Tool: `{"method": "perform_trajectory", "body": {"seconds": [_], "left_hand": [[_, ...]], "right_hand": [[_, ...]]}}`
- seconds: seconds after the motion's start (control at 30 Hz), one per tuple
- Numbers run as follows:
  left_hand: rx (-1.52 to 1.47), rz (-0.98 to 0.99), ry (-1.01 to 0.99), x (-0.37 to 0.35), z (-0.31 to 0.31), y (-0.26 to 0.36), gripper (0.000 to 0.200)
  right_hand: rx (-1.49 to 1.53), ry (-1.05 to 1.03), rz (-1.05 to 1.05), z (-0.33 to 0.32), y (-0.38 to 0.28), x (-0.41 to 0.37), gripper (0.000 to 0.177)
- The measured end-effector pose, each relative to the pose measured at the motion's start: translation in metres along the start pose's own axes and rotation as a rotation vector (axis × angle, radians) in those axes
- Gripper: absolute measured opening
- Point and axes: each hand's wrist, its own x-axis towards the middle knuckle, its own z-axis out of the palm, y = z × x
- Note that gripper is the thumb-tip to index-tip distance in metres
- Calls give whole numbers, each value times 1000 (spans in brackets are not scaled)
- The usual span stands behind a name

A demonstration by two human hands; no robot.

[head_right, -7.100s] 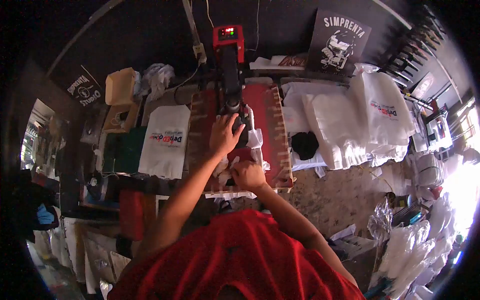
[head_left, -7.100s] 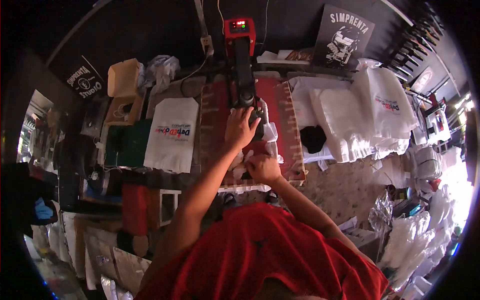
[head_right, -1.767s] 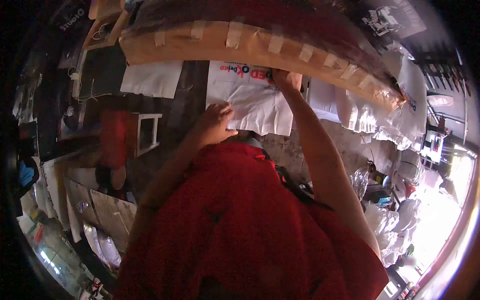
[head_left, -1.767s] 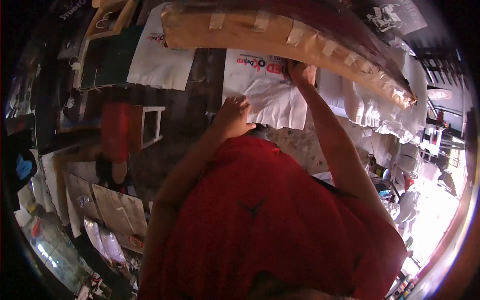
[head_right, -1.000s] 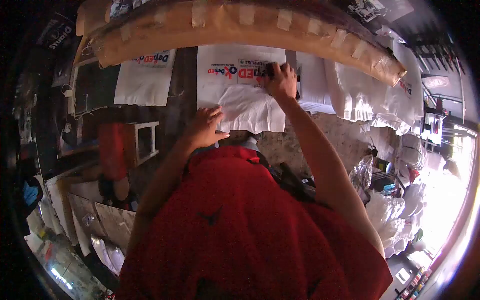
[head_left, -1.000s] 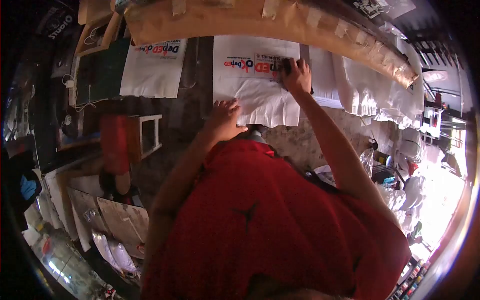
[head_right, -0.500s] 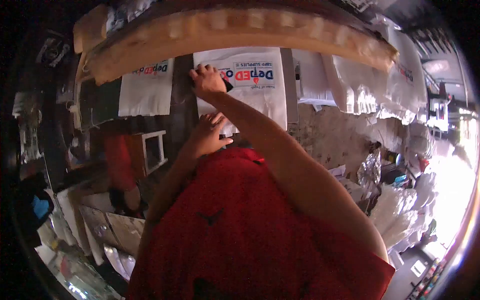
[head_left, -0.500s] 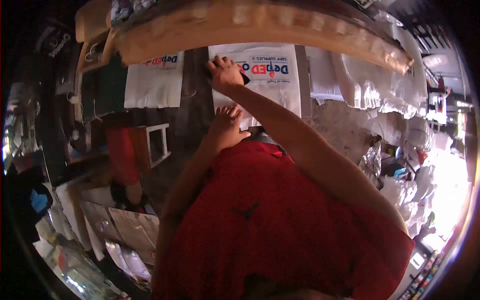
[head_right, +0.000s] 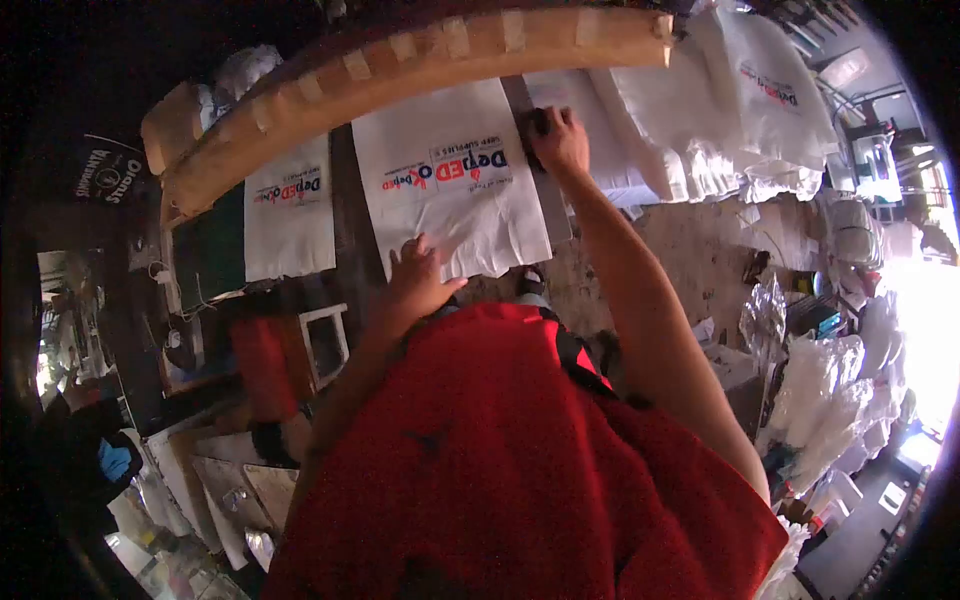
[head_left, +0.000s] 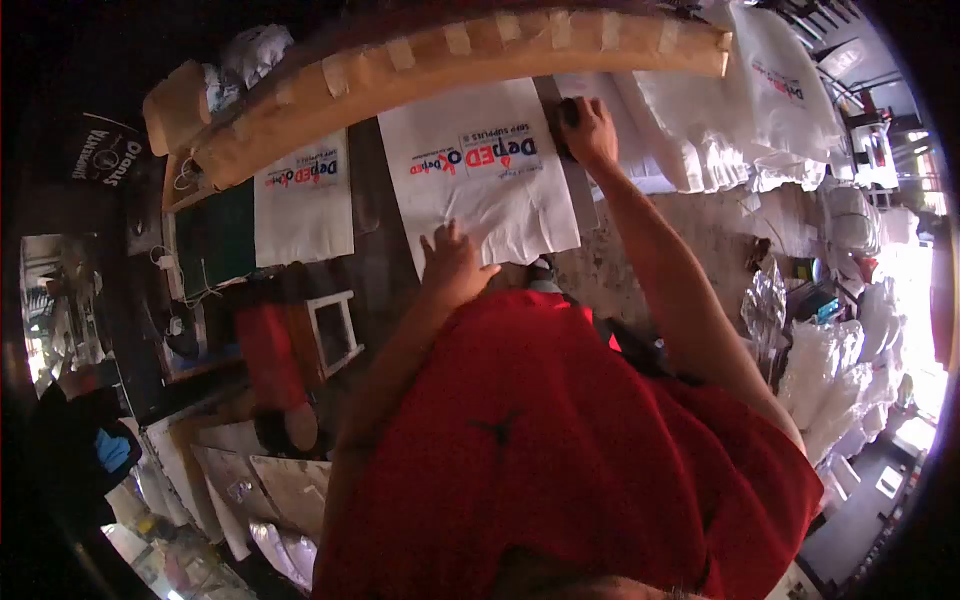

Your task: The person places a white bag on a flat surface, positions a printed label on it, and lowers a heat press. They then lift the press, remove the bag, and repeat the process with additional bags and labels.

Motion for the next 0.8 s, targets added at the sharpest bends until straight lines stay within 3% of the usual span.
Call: {"method": "perform_trajectory", "body": {"seconds": [0.1,0.17,0.2,0.23,0.3,0.37,0.43,0.47,0.53,0.6,0.63,0.7,0.73,0.8], "left_hand": [[-108,107,173,27,22,27,86],[-289,405,238,43,29,53,93],[-286,413,243,47,32,63,93],[-217,416,242,51,37,72,95],[-143,431,242,58,47,78,96],[-48,392,292,62,61,78,97],[-11,394,291,64,63,73,86],[-35,395,285,62,62,73,77],[-56,378,283,63,58,70,68],[-110,432,290,68,57,58,48],[-103,404,297,67,49,55,48],[-817,149,336,61,16,57,37],[-752,104,297,53,-6,52,36],[-668,233,413,46,-17,35,38]], "right_hand": [[-49,158,134,-24,38,-7,39],[-103,115,144,-30,77,-8,54],[-152,44,219,-20,107,-10,68],[-155,55,223,-29,107,-10,68],[-106,-282,491,-52,98,-19,74],[6,-233,390,-49,109,-37,68],[175,-355,327,-39,129,-62,50],[174,-363,330,-39,129,-77,50],[410,-450,582,-41,123,-108,37],[524,-410,630,-42,120,-136,30],[533,-434,613,-44,120,-144,30],[665,-525,615,-48,117,-148,28],[671,-542,600,-52,101,-146,28],[836,-534,721,-76,49,-135,35]]}}
